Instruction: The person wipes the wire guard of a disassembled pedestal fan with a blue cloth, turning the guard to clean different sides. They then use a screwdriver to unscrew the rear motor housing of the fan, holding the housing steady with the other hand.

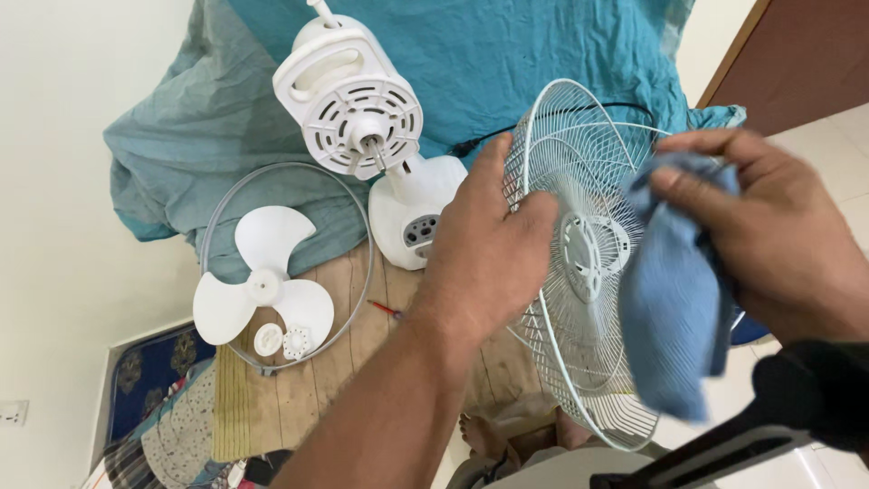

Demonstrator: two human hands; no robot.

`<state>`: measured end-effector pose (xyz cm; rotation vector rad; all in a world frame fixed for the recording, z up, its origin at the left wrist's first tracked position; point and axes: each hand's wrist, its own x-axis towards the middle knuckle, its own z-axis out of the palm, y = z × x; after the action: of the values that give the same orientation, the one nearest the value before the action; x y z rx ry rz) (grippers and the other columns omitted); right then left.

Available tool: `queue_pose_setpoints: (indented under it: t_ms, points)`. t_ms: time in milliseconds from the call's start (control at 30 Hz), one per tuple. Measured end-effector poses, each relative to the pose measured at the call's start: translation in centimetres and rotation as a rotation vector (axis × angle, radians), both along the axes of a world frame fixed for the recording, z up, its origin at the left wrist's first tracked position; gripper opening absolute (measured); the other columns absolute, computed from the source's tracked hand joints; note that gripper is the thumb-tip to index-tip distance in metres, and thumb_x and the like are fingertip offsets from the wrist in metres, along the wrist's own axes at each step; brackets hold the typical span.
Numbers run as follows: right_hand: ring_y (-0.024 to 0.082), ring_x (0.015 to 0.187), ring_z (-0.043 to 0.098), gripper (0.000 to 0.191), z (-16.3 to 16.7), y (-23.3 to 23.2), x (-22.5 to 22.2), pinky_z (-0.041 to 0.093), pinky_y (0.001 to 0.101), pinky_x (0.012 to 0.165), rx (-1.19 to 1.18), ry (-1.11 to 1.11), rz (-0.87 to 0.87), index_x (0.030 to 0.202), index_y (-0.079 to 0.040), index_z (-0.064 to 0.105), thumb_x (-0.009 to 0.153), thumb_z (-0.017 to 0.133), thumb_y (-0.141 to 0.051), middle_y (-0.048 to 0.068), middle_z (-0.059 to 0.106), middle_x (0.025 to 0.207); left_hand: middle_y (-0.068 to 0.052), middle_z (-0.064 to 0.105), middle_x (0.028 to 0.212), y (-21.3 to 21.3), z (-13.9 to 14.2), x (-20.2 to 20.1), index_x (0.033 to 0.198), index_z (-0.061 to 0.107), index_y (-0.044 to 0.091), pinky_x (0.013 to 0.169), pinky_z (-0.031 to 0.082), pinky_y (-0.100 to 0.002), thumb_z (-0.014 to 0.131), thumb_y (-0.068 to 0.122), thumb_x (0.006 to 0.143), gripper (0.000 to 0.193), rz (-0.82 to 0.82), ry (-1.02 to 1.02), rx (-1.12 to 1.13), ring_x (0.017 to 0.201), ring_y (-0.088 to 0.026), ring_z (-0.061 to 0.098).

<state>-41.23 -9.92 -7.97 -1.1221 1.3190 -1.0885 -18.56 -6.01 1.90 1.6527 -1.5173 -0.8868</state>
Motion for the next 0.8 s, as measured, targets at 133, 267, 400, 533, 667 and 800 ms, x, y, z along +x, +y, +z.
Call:
queue_pose_setpoints:
  t_ms: [133, 267, 400, 533, 667, 800]
  points:
    - [0.019, 0.093, 0.076, 0.030, -1.0, -6.2, 2.5, 0.066, 0.0379, 0.082, -0.004, -0.631, -0.387, 0.124, 0.001, 0.057, 0.103, 0.071, -0.015, 0.013, 0.071, 0.112, -0.018, 0.073, 0.121, 1.5, 1.4, -1.0, 0.152, 0.042, 0.006, 0.095, 0.054, -0.037, 0.056, 0.018, 0.084, 0.070, -0.049, 0.010, -0.053, 0.105, -0.029, 0.074]
    - [0.016, 0.090, 0.074, 0.048, 0.3, -6.8, 6.7, 0.063, 0.0313, 0.079, -0.029, -0.403, -0.242, 0.139, 0.000, 0.053, 0.093, 0.067, -0.003, 0.010, 0.074, 0.109, -0.016, 0.074, 0.114, 1.9, 2.9, -1.5, 0.158, 0.035, 0.013, 0.086, 0.056, -0.034, 0.058, 0.015, 0.081, 0.080, -0.123, -0.139, 0.097, 0.089, -0.025, 0.076]
    - [0.012, 0.090, 0.070, 0.045, 4.2, -1.7, 8.3, 0.059, 0.0245, 0.077, -0.302, 0.021, -0.051, 0.140, -0.002, 0.063, 0.095, 0.067, -0.002, 0.005, 0.074, 0.109, -0.010, 0.076, 0.120, 2.1, 3.3, -0.5, 0.164, 0.033, 0.012, 0.072, 0.059, -0.032, 0.056, 0.003, 0.085, 0.083, -0.176, 0.087, 0.082, 0.080, -0.019, 0.068]
    - [0.010, 0.085, 0.072, 0.037, 7.0, 3.2, 7.5, 0.062, 0.0237, 0.074, -0.314, 0.114, 0.186, 0.126, -0.006, 0.067, 0.089, 0.072, -0.003, 0.003, 0.076, 0.100, -0.010, 0.069, 0.131, 2.4, 2.8, 0.3, 0.160, 0.037, 0.003, 0.093, 0.053, -0.023, 0.054, -0.003, 0.088, 0.074, -0.207, 0.240, -0.065, 0.105, -0.010, 0.065]
    - [0.012, 0.080, 0.069, 0.031, 9.1, 2.2, 7.0, 0.059, 0.0275, 0.068, -0.302, 0.084, 0.100, 0.122, -0.005, 0.067, 0.092, 0.071, -0.001, 0.006, 0.072, 0.098, -0.009, 0.065, 0.137, 3.0, 2.8, -0.1, 0.159, 0.036, 0.002, 0.097, 0.050, -0.021, 0.047, -0.008, 0.086, 0.074, -0.179, 0.374, -0.074, 0.114, -0.010, 0.062]
    - [0.008, 0.078, 0.074, 0.021, 11.1, -2.8, 6.7, 0.067, 0.0245, 0.070, -0.347, -0.405, -0.314, 0.109, -0.011, 0.057, 0.093, 0.065, -0.001, 0.003, 0.071, 0.099, -0.011, 0.064, 0.137, 3.8, 3.7, -0.6, 0.161, 0.036, 0.001, 0.102, 0.050, -0.023, 0.044, -0.005, 0.093, 0.069, -0.253, 0.526, -0.106, 0.114, -0.013, 0.061]
